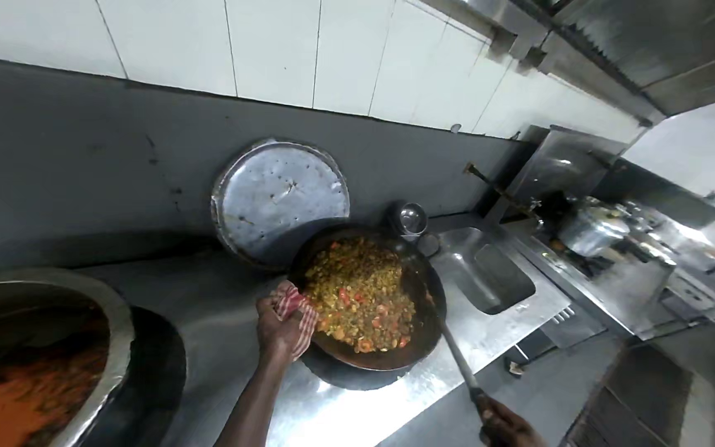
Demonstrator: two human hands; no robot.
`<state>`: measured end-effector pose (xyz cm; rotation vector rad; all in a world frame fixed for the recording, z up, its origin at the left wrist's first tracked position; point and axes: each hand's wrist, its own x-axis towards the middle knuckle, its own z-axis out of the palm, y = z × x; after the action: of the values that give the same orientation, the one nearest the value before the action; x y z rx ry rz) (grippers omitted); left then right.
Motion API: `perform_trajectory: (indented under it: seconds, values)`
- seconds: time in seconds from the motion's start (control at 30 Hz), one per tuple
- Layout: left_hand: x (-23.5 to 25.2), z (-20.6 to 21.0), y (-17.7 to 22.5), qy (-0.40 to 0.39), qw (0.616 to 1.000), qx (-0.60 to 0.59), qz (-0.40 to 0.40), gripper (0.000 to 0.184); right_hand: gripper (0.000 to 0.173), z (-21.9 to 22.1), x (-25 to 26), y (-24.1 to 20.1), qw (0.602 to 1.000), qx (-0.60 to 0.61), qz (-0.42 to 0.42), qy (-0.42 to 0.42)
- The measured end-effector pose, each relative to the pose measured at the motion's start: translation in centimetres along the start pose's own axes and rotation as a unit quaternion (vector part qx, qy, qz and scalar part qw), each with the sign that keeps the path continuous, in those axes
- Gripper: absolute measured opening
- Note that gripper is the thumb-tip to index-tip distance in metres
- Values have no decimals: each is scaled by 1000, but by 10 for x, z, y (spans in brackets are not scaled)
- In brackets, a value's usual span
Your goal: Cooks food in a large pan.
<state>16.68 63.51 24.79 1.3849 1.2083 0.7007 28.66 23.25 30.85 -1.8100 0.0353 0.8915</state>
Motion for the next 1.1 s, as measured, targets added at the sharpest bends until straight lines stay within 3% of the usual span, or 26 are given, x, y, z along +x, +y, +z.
perform_trajectory:
  seconds: [0.1,0.23,0.4,0.5,0.63,0.8,0.87,0.93,1.03,1.1]
  values:
    - [-1,1,3,7,1000,18,0,62,37,-37,21,-42,999,-16,31,14]
    - [-1,1,4,20,999,25,4,63,24,-82,94,-94,996,-8,91,-8]
    - [-6,4,7,32,999,6,5,59,28,-131,220,-161,985,-59,103,-125]
    - [-8,6,9,48,999,-12,11,54,23,-135,284,-221,958,-188,69,-207]
    - [-13,10,12,68,998,8,-2,52,26,-100,339,-300,887,-364,-6,-285]
    - [-17,15,12,94,994,54,-19,46,28,-14,369,-366,731,-586,-139,-321]
    - [-21,19,16,96,993,69,-27,46,21,16,358,-381,671,-630,-196,-339]
    - [-22,21,18,96,992,77,-33,48,26,38,329,-388,590,-676,-248,-366]
    - [-21,25,18,115,990,82,-28,47,44,43,288,-371,454,-729,-335,-389]
    - [-23,28,19,121,987,97,-31,48,53,23,250,-350,372,-770,-375,-357]
